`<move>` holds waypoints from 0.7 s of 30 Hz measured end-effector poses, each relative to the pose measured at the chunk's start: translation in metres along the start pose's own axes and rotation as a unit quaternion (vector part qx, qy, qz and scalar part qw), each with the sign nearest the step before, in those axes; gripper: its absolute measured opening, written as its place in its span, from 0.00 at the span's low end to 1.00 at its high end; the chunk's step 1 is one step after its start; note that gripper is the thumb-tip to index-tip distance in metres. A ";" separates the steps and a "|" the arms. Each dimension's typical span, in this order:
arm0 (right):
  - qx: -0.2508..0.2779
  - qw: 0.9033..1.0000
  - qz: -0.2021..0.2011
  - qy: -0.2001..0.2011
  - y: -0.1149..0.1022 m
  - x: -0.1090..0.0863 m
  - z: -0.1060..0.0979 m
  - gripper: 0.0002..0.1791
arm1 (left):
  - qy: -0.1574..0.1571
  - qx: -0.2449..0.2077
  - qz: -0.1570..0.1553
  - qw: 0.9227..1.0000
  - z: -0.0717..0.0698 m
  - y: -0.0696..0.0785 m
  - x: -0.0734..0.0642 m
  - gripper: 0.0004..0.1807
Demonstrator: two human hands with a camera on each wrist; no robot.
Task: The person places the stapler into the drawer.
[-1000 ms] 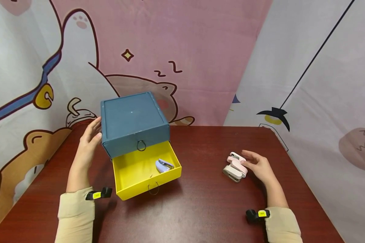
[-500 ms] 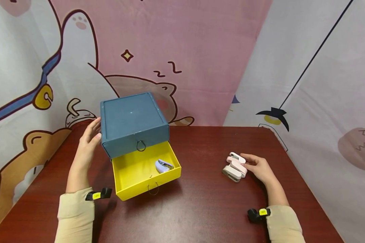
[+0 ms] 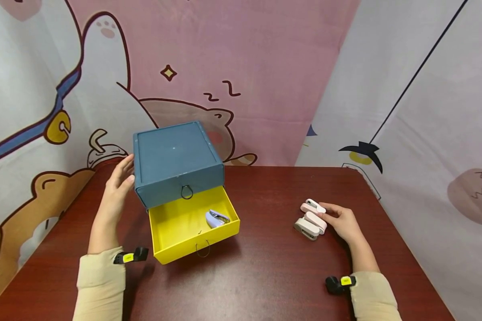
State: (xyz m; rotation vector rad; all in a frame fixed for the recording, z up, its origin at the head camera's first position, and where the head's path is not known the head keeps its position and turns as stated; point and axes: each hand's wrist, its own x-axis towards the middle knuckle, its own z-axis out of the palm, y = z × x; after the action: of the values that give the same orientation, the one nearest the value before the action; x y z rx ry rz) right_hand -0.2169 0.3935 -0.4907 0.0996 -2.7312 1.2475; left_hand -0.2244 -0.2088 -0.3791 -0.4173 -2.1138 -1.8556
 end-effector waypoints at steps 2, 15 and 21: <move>0.001 1.000 0.007 0.007 -0.002 -0.001 0.000 0.27 | 0.000 0.000 0.000 1.000 0.000 0.000 0.000 0.30; 0.014 0.997 0.006 0.070 -0.017 -0.008 0.000 0.25 | 0.000 0.002 -0.002 1.000 0.001 0.002 0.000 0.30; 0.010 0.995 -0.007 0.095 -0.029 -0.011 0.002 0.24 | 0.000 0.000 -0.004 1.000 0.000 0.001 -0.001 0.30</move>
State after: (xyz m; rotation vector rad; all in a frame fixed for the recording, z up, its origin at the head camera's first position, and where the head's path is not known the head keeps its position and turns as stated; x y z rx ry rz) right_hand -0.2030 0.3737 -0.4721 0.0014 -2.5530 1.2128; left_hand -0.2235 -0.2086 -0.3788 -0.4102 -2.1179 -1.8595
